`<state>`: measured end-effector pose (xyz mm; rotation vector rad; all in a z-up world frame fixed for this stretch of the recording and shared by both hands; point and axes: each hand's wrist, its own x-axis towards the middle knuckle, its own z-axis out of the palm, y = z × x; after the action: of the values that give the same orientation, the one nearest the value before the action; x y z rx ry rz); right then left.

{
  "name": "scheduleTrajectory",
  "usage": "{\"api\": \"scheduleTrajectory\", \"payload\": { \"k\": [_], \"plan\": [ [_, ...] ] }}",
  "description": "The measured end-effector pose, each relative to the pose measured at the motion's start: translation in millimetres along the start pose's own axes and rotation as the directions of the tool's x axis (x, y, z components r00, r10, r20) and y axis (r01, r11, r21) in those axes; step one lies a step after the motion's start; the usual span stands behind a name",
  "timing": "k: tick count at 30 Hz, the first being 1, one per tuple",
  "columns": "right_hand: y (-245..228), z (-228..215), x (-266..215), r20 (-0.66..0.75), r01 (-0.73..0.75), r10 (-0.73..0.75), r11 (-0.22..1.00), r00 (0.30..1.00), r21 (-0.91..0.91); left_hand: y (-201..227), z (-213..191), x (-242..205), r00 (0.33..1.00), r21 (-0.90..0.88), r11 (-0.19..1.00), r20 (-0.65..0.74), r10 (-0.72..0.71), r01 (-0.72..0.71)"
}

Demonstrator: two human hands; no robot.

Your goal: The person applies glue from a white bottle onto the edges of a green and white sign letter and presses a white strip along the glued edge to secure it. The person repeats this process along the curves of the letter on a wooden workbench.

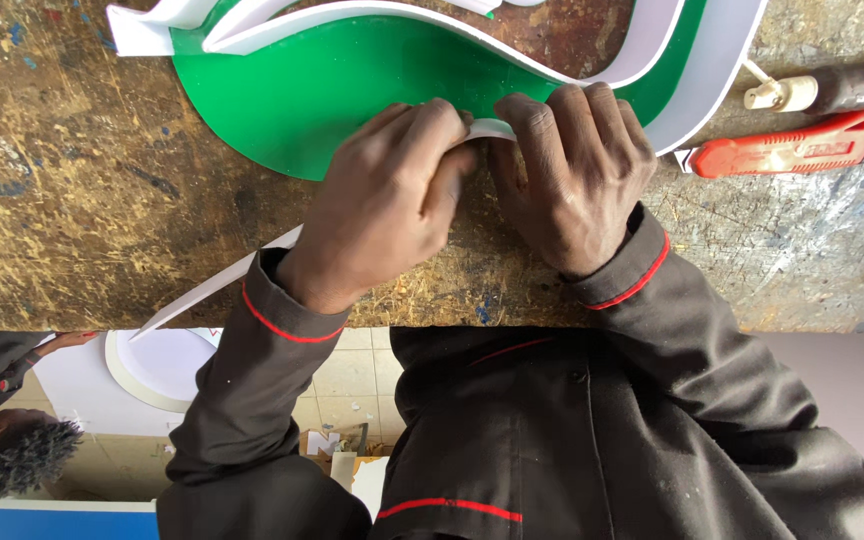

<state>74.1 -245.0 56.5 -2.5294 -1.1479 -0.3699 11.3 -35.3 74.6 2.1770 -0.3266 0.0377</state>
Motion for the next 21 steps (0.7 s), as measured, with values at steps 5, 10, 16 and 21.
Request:
{"api": "scheduleTrajectory", "payload": {
  "k": [5,10,16,21],
  "plan": [
    [0,0,0,-0.006,-0.013,0.013,1.0,1.0,0.009,3,22,-1,0.995,0.58,0.814,-0.058,0.078,-0.03],
    [3,-2,0,-0.027,0.015,-0.014,0.998,1.0,0.066,1,24,0,0.985,0.709,0.704,-0.1,0.137,-0.026],
    [21,-32,-10,0.109,-0.093,0.05,0.894,0.993,0.438,-2,32,-2,0.987,0.736,0.677,-0.105,0.125,-0.008],
    [25,-37,-7,0.119,-0.076,0.022,0.878,0.993,0.473,0,30,2,0.987,0.786,0.618,-0.081,0.14,-0.023]
  ]
}}
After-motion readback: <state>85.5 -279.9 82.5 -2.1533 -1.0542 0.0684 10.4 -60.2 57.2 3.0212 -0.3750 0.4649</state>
